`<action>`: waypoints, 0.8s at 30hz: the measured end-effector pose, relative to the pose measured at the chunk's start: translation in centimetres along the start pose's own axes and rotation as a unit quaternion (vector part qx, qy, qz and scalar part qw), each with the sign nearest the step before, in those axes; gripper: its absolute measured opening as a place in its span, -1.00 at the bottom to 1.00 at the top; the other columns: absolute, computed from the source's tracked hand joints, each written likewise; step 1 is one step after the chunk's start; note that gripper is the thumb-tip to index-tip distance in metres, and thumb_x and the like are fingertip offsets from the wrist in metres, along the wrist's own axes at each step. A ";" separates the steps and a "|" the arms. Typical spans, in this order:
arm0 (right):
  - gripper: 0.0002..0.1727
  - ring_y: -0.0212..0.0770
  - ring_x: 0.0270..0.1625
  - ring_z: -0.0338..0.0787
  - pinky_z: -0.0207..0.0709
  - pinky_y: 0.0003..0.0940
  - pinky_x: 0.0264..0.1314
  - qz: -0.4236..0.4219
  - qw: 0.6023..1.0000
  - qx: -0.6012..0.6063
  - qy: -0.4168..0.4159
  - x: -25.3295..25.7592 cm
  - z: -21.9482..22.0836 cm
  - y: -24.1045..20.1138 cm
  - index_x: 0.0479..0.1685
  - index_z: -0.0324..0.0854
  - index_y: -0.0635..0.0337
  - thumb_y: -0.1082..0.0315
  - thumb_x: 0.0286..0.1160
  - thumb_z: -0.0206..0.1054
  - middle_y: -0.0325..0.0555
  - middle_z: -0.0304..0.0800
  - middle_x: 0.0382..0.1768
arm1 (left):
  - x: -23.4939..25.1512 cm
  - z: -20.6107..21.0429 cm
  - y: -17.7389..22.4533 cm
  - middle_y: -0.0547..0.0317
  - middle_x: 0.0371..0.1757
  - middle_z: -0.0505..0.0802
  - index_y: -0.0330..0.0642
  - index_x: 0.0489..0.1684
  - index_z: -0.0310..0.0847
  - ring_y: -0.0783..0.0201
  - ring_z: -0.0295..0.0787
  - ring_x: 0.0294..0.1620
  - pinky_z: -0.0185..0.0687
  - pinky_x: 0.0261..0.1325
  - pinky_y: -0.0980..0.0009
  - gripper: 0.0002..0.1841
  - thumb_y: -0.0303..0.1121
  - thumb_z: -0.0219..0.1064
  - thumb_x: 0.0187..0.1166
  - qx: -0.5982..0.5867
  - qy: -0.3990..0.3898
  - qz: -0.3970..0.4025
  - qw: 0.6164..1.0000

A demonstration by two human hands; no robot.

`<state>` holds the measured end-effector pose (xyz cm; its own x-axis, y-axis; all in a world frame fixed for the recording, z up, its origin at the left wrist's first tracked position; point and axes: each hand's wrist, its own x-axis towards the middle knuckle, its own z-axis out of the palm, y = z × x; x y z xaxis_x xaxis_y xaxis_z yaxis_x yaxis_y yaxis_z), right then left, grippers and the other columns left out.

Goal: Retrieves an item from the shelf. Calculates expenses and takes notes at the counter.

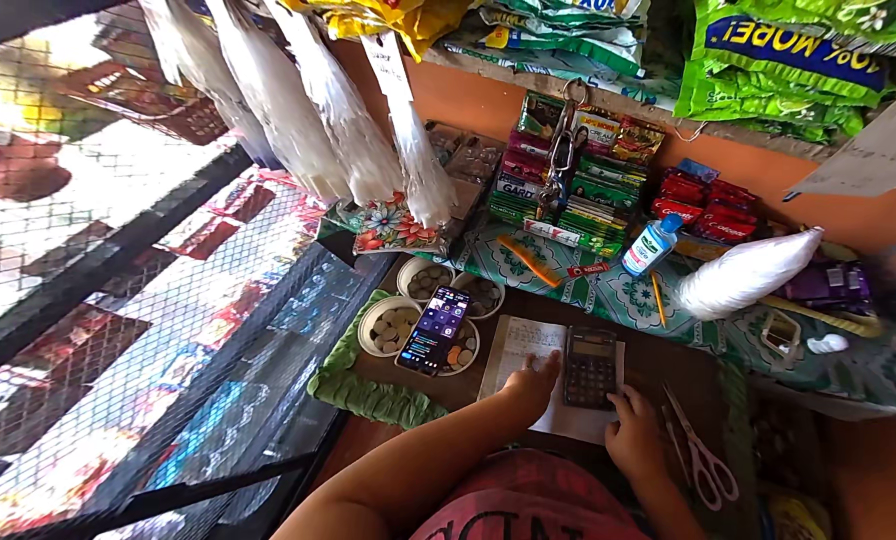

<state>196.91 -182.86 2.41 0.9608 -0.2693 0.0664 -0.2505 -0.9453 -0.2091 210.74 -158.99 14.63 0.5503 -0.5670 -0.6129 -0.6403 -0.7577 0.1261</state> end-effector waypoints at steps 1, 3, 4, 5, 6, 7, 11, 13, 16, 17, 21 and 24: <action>-0.38 -0.10 0.60 0.46 0.47 0.06 0.54 -0.003 1.000 -0.003 0.003 0.1 0.0 -0.3 0.28 0.71 -0.40 0.23 0.03 0.49 -0.28 0.38 0.67 | 0.0 0.0 0.0 0.28 0.96 -0.32 0.06 0.96 -0.32 -0.57 0.00 0.77 0.73 0.11 -0.33 -0.01 -0.74 0.08 0.44 0.001 -0.001 -0.001 1.000; -0.36 -0.03 0.67 0.37 0.43 0.12 0.57 -0.006 1.000 -0.007 0.000 0.1 -0.2 -1.1 0.28 0.71 -0.45 0.20 -0.01 0.53 -0.27 0.28 0.74 | 0.0 -0.1 0.1 0.26 0.96 -0.35 0.04 0.96 -0.35 -0.56 -0.01 0.78 0.70 0.16 -0.33 0.00 -0.75 0.08 0.44 0.007 -0.008 -0.001 1.000; -0.36 0.01 0.71 0.32 0.39 0.19 0.58 -0.005 1.000 -0.015 -0.005 0.2 -0.5 -1.5 0.27 0.72 -0.47 0.18 -0.03 0.55 -0.27 0.24 0.76 | 0.0 0.0 0.1 0.25 0.96 -0.34 0.03 0.96 -0.35 -0.56 -0.01 0.78 0.70 0.17 -0.33 -0.01 -0.75 0.08 0.44 0.008 -0.007 0.000 1.000; -0.37 0.05 0.74 0.28 0.35 0.24 0.60 -0.004 1.000 -0.020 -0.007 0.3 -0.9 -2.1 0.25 0.73 -0.49 0.16 -0.04 0.56 -0.26 0.20 0.79 | -0.1 0.0 0.1 0.23 0.96 -0.33 0.02 0.96 -0.34 -0.57 0.01 0.77 0.70 0.17 -0.34 -0.01 -0.75 0.08 0.44 0.004 -0.003 0.002 1.000; -0.39 0.09 0.76 0.23 0.31 0.30 0.60 -0.009 1.000 -0.021 -0.006 0.4 -1.4 -2.7 0.22 0.75 -0.50 0.14 -0.04 0.57 -0.25 0.15 0.82 | -0.2 0.0 0.0 0.22 0.96 -0.32 0.01 0.96 -0.32 -0.57 0.02 0.76 0.68 0.19 -0.36 -0.02 -0.75 0.09 0.44 -0.003 0.003 0.005 1.000; -0.39 0.13 0.79 0.17 0.25 0.36 0.60 -0.020 1.000 -0.017 -0.006 0.4 -1.8 -3.3 0.22 0.75 -0.52 0.13 -0.04 0.58 -0.24 0.09 0.85 | -0.3 0.0 0.0 0.20 0.97 -0.30 -0.01 0.95 -0.29 -0.57 0.04 0.76 0.66 0.22 -0.38 -0.03 -0.75 0.09 0.44 -0.014 0.009 0.008 1.000; -0.28 0.17 0.88 -0.06 -0.02 0.63 0.62 -0.091 0.995 -0.007 -0.037 -0.2 -2.3 -5.8 0.31 0.66 -0.74 0.14 -0.04 0.56 -0.33 -0.04 0.89 | -0.3 -0.1 0.1 0.22 0.97 -0.30 0.00 0.95 -0.29 -0.57 0.02 0.77 0.66 0.23 -0.37 -0.03 -0.74 0.09 0.45 -0.018 0.009 0.008 1.000; -0.26 0.19 0.90 -0.14 -0.08 0.67 0.61 -0.096 0.994 -0.017 -0.051 -0.4 -2.4 -6.3 0.33 0.63 -0.82 0.17 -0.01 0.53 -0.36 -0.09 0.91 | -0.3 -0.1 0.1 0.23 0.97 -0.31 0.01 0.96 -0.32 -0.56 0.01 0.77 0.67 0.22 -0.36 -0.03 -0.74 0.08 0.45 -0.016 0.006 0.007 1.000; -0.34 0.13 0.83 0.09 0.12 0.52 0.61 -0.050 0.998 0.006 -0.030 -0.1 -2.5 -5.5 0.24 0.71 -0.68 0.21 -0.02 0.55 -0.31 0.07 0.85 | -0.1 0.1 -0.1 0.23 0.96 -0.32 0.03 0.96 -0.34 -0.58 0.00 0.77 0.69 0.18 -0.36 -0.02 -0.73 0.08 0.45 -0.010 0.006 0.008 1.000; -0.35 0.09 0.73 0.28 0.30 0.40 0.55 -0.022 1.000 0.015 -0.012 -0.1 -2.2 -4.7 0.24 0.71 -0.58 0.22 -0.04 0.55 -0.27 0.23 0.77 | -0.2 0.1 -0.1 0.23 0.97 -0.31 0.03 0.96 -0.33 -0.58 -0.01 0.77 0.70 0.17 -0.36 -0.02 -0.73 0.08 0.45 -0.009 0.006 0.009 1.000; -0.42 -0.07 0.42 0.65 0.57 0.15 0.42 0.064 0.997 0.030 -0.031 0.0 -1.4 -1.6 0.28 0.68 -0.33 0.26 0.09 0.51 -0.27 0.68 0.38 | -0.2 0.0 0.0 0.21 0.96 -0.32 0.01 0.96 -0.33 -0.58 0.01 0.77 0.69 0.20 -0.35 -0.03 -0.72 0.08 0.47 -0.007 0.003 0.009 1.000; -0.54 -0.11 0.52 0.55 0.43 0.27 0.51 0.037 0.998 0.000 -0.043 0.0 -1.1 -0.4 0.14 0.77 -0.42 0.22 0.14 0.47 -0.41 0.68 0.39 | -0.4 -0.2 0.1 0.23 0.96 -0.32 0.01 0.95 -0.31 -0.58 0.04 0.75 0.72 0.15 -0.32 -0.05 -0.73 0.07 0.48 -0.005 0.000 0.005 1.000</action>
<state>196.89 -182.63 3.54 0.9461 -0.3221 -0.0336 -0.3218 -0.9233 -0.2099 210.58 -158.89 15.05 0.5439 -0.5745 -0.6117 -0.6403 -0.7553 0.1400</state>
